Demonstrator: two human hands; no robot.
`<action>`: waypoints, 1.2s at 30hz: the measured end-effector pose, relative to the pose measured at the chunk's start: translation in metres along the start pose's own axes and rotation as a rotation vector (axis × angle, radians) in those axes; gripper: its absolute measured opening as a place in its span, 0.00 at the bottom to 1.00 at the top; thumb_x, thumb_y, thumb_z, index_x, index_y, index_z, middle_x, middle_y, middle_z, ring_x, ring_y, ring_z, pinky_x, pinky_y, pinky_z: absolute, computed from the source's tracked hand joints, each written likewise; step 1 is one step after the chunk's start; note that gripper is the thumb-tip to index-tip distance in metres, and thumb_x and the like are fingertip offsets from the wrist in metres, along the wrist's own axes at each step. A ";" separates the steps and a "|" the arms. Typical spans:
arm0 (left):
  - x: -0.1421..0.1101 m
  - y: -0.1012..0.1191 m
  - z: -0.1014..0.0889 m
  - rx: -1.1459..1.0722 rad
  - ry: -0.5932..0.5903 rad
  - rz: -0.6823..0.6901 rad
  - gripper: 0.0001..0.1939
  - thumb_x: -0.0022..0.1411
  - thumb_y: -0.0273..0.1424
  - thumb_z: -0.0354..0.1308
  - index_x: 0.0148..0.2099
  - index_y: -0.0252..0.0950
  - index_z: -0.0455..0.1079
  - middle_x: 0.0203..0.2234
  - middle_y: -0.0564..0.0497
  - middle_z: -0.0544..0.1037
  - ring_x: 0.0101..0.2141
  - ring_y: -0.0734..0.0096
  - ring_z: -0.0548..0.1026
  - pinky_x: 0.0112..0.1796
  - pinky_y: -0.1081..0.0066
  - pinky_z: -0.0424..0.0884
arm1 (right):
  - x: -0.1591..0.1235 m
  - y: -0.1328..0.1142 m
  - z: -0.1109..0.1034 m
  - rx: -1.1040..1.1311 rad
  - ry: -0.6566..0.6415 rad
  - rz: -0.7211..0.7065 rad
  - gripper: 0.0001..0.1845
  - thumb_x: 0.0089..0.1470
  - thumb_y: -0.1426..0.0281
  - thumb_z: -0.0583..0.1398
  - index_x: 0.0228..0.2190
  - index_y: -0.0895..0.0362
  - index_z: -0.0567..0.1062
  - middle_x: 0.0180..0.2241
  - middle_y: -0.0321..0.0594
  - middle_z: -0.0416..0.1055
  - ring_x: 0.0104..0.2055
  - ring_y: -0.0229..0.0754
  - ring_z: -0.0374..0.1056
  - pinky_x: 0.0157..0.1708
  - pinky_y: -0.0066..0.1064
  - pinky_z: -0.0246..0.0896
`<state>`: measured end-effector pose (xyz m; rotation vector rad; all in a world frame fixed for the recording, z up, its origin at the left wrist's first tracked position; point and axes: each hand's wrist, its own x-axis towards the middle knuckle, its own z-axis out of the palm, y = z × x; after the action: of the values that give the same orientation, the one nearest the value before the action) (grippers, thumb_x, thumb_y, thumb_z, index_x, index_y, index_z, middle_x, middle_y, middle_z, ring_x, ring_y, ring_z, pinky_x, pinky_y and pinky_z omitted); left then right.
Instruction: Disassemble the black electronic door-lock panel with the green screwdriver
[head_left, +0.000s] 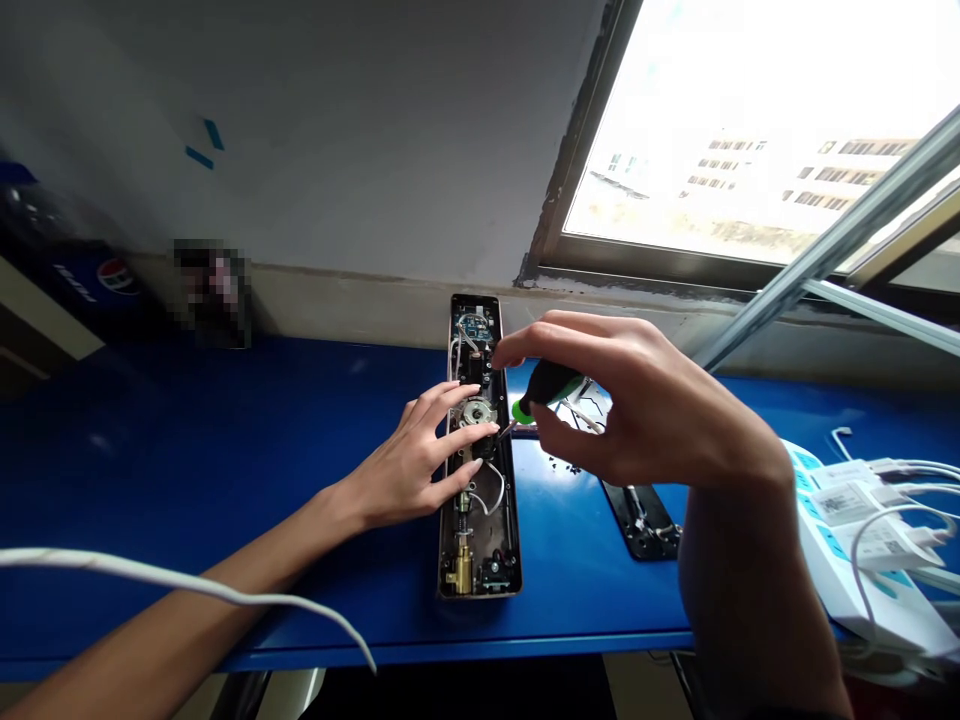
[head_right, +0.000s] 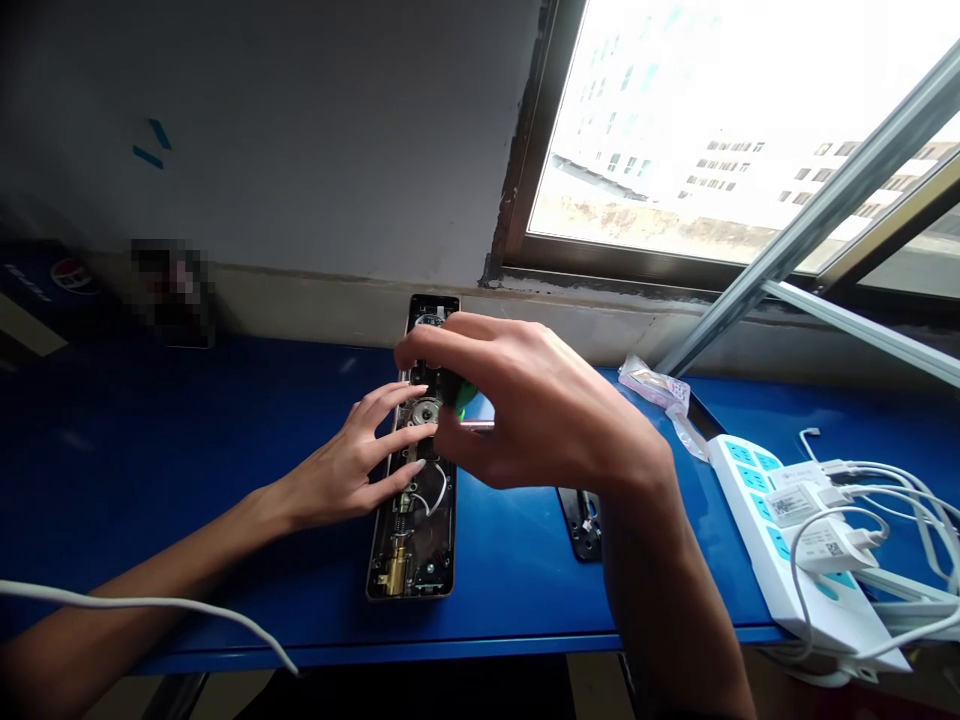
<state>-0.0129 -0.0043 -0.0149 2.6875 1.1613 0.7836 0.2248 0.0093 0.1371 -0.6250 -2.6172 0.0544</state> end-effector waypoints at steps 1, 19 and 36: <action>0.000 0.000 0.000 0.002 -0.004 -0.001 0.23 0.72 0.35 0.56 0.67 0.46 0.66 0.73 0.43 0.51 0.71 0.40 0.49 0.65 0.36 0.57 | 0.000 0.000 0.000 -0.008 0.010 0.008 0.15 0.58 0.71 0.63 0.48 0.59 0.76 0.40 0.42 0.78 0.34 0.37 0.70 0.30 0.28 0.61; -0.001 0.000 0.000 0.003 0.013 0.007 0.23 0.72 0.34 0.57 0.67 0.47 0.66 0.72 0.43 0.52 0.71 0.40 0.50 0.65 0.36 0.58 | 0.000 0.000 0.000 0.018 0.006 0.008 0.16 0.56 0.73 0.63 0.47 0.58 0.75 0.41 0.41 0.78 0.36 0.37 0.69 0.32 0.29 0.62; -0.001 -0.001 -0.001 -0.003 0.006 0.009 0.24 0.72 0.34 0.56 0.68 0.48 0.64 0.72 0.44 0.52 0.71 0.41 0.49 0.65 0.36 0.58 | 0.001 0.002 0.001 0.034 -0.007 0.012 0.12 0.60 0.73 0.61 0.46 0.57 0.74 0.40 0.42 0.78 0.36 0.38 0.70 0.34 0.29 0.63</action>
<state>-0.0140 -0.0043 -0.0147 2.6917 1.1501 0.7951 0.2243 0.0113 0.1358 -0.6298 -2.6132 0.1052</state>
